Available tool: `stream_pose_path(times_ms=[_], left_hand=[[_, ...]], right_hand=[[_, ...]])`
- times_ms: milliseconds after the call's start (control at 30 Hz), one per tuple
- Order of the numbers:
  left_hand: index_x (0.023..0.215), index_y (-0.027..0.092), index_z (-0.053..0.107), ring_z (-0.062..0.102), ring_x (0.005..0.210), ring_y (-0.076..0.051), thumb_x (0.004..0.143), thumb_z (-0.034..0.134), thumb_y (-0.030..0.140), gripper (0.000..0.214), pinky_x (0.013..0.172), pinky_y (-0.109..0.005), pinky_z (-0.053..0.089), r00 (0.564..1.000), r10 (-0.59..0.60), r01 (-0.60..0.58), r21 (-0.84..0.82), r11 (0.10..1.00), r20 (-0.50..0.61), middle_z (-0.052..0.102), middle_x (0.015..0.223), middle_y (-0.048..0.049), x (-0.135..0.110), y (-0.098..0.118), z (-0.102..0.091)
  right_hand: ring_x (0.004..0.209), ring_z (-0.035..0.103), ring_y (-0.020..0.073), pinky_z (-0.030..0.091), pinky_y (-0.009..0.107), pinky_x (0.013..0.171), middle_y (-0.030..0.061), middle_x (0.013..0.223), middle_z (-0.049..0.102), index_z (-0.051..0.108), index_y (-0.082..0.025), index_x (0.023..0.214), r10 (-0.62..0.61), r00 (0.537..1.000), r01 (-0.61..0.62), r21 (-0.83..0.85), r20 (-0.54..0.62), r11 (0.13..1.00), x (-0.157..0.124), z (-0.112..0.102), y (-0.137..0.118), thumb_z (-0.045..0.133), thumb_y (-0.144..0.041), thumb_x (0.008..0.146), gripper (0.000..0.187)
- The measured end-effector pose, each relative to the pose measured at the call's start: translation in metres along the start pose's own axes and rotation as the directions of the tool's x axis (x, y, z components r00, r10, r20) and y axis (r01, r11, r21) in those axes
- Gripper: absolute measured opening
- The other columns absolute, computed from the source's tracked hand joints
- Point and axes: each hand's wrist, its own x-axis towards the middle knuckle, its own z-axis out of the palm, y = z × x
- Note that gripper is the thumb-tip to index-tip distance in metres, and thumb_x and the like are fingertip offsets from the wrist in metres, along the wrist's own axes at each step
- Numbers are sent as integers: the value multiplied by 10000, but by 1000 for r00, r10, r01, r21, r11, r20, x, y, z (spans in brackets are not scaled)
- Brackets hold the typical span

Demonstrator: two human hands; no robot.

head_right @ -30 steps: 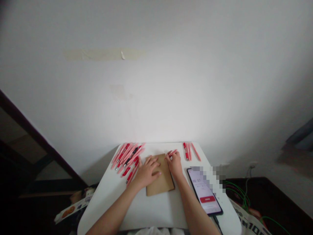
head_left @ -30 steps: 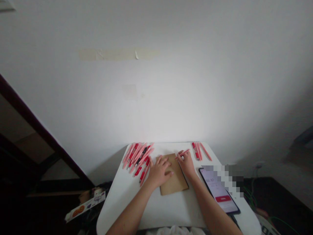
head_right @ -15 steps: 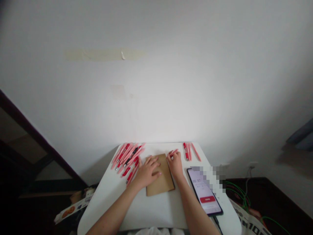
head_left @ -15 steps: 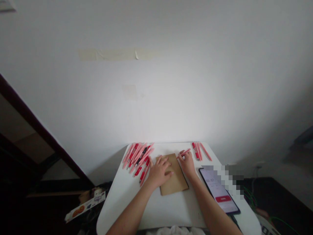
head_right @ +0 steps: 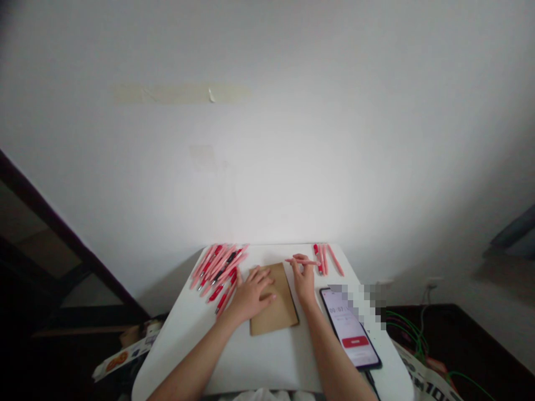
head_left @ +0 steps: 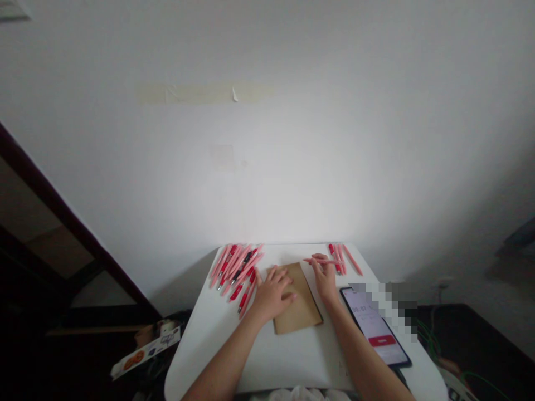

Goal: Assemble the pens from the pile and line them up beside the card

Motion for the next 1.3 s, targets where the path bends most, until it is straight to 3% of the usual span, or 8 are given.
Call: stream_pose_path(times_ms=[100, 300, 400, 567, 667, 767, 967, 1300], left_hand=[[1232, 319, 597, 321, 1450, -328, 895, 575, 528, 397, 1142, -750, -77, 1000, -2, 2, 1, 1000, 0, 490, 1494, -36, -1, 0, 0], [1235, 316, 593, 317, 1452, -326, 896, 569, 537, 406, 1154, -741, -63, 1000, -2, 2, 22, 1000, -1, 518, 1464, -40, -1, 0, 1], [1243, 319, 593, 317, 1452, -329, 900, 555, 546, 413, 1159, -742, -28, 1000, -1, 1, 32, 999, 7, 508, 1474, -42, -1, 0, 1], [1243, 317, 599, 313, 1452, -326, 904, 543, 556, 418, 1164, -731, -33, 1000, 4, -4, 31, 1000, -8, 479, 1503, -43, -1, -1, 2], [1265, 318, 588, 312, 1452, -324, 897, 562, 545, 433, 1169, -722, -35, 1000, 12, -11, 29, 1000, -7, 465, 1514, -45, -1, -2, 3], [1272, 317, 583, 314, 1451, -327, 887, 588, 526, 437, 1166, -726, -48, 1000, 9, -9, 22, 1000, -7, 458, 1521, -44, 0, -2, 3], [1288, 331, 574, 319, 1449, -326, 888, 590, 514, 440, 1170, -726, -34, 1000, 3, -3, 16, 1000, -2, 466, 1516, -39, -1, -1, 2], [1276, 334, 580, 316, 1446, -324, 896, 559, 541, 433, 1176, -722, 5, 1000, 5, -5, 28, 1000, -3, 458, 1520, -36, -1, 0, 0]], right_hand=[[1033, 568, 243, 420, 425, 946, 88, 1053, 666, 705, -216, 875, -30, 999, 30, -41, 19, 999, -3, 0, -2, 544, -522, 888, 347], [949, 559, 230, 417, 407, 936, 62, 891, 628, 642, -215, 776, -9, 1000, 7, -56, -30, 998, -7, -3, -14, 392, -588, 943, 479], [973, 563, 222, 470, 379, 871, 68, 1006, 605, 629, -221, 854, 88, 996, -85, 101, -27, 991, -8, -2, -18, 462, -593, 909, 412], [636, 496, 115, 424, 245, 545, 2, 907, 583, 588, -273, 1032, 368, 925, -352, 575, 95, 738, -6, -1, -22, 648, -528, 812, 342], [553, 426, 90, 343, 211, 485, -42, 843, 572, 564, -314, 1004, 425, 885, -429, 688, 191, 585, -3, -5, -28, 735, -504, 743, 366], [530, 413, 122, 346, 242, 490, -48, 686, 500, 553, -286, 851, 429, 839, -527, 695, 335, 488, 1, -11, -34, 614, -662, 791, 386], [592, 437, 179, 431, 346, 593, -16, 609, 402, 369, -251, 590, 335, 867, -497, 589, 369, 638, 1, -17, -41, 308, -846, 803, 635], [575, 341, 170, 393, 333, 552, -25, 559, 294, 136, -240, 560, 273, 897, -422, 490, 348, 763, 1, -15, -36, 205, -816, 802, 628]])
